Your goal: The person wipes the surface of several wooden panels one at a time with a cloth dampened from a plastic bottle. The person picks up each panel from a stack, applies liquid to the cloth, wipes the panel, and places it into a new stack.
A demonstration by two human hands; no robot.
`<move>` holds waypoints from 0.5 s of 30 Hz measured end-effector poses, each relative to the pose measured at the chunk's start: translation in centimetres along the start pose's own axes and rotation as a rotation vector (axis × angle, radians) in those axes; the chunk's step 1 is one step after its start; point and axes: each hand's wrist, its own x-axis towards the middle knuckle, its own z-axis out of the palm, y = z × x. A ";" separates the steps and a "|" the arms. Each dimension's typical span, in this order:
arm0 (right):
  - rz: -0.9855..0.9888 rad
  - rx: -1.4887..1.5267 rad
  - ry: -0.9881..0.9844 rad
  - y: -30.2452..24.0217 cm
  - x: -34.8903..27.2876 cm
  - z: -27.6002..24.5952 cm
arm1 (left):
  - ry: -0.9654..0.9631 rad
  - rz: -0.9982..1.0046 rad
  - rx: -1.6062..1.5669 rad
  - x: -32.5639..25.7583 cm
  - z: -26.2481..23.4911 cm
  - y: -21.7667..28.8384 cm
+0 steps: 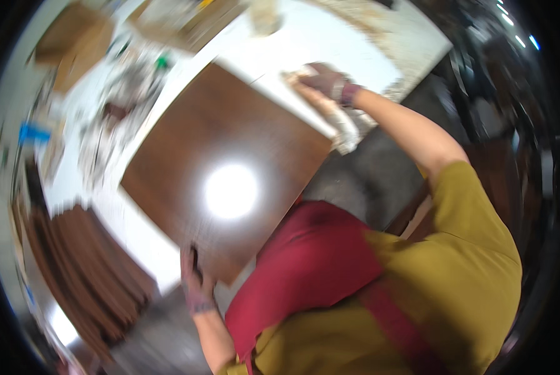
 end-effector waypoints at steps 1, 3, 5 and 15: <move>-0.143 -0.306 0.126 2.9 2.6 -0.5 | -0.181 0.021 0.129 0.4 -1.7 -0.3; -0.244 -0.262 0.068 -0.3 5.1 1.5 | -0.121 -0.217 0.144 0.6 -1.9 2.4; -0.316 -0.248 -0.029 -3.1 6.7 1.2 | -0.022 -0.332 -0.089 0.8 -2.0 4.1; -0.908 -0.016 -0.324 -11.9 7.0 -4.5 | 0.000 -0.133 0.048 7.7 0.1 10.8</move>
